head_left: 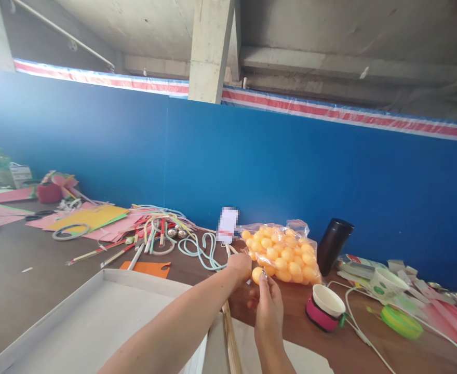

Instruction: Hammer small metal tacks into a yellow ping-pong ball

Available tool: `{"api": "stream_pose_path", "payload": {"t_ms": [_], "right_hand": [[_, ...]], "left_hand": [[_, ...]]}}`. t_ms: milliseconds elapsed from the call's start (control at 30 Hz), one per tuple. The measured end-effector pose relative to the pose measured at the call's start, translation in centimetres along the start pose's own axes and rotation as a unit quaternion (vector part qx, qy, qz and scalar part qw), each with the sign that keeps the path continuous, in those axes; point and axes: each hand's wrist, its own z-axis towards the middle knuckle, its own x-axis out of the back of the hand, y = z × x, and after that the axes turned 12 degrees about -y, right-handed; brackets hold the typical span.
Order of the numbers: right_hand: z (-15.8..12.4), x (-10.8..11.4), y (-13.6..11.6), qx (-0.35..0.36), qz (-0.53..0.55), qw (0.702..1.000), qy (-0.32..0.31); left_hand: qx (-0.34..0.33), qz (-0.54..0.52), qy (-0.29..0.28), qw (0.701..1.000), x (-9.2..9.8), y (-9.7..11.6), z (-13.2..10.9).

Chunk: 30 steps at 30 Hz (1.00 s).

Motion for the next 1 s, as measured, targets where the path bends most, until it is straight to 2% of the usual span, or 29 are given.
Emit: {"api": "stream_pose_path", "payload": {"t_ms": [200, 367, 500, 667, 700, 767, 833, 900, 1000], "right_hand": [[0.0, -0.1, 0.1, 0.003, 0.003, 1.000, -0.002], [0.1, 0.1, 0.1, 0.007, 0.017, 1.000, -0.004], [0.0, 0.1, 0.4, 0.000, 0.048, 0.998, -0.037], [-0.6, -0.3, 0.2, -0.019, 0.083, 0.991, -0.103], [-0.8, -0.3, 0.1, -0.020, 0.086, 0.990, -0.111], [-1.0, -0.4, 0.0, -0.020, 0.084, 0.988, -0.129], [-1.1, -0.5, 0.0, -0.021, 0.071, 0.986, -0.149], [-1.2, -0.6, 0.0, -0.023, 0.064, 0.981, -0.180], [-1.3, -0.9, 0.0, -0.025, 0.074, 0.970, -0.230]], "left_hand": [[-0.007, -0.062, 0.029, 0.998, 0.0, -0.7, -0.3], [-0.040, -0.183, 0.073, 0.980, 0.7, -1.9, -1.0], [-0.081, -0.323, 0.095, 0.938, 0.6, -3.3, -3.2], [-0.112, -0.478, 0.089, 0.866, -1.0, -5.3, -8.0], [-0.127, -0.513, 0.082, 0.845, -1.5, -5.6, -8.9], [-0.181, -0.675, 0.045, 0.714, -2.4, -6.3, -10.3], [-0.215, -0.746, 0.018, 0.630, -3.1, -6.6, -11.0], [-0.237, -0.775, -0.007, 0.586, -3.6, -6.7, -11.3], [-0.258, -0.792, -0.045, 0.552, -4.0, -6.6, -11.3]]}}
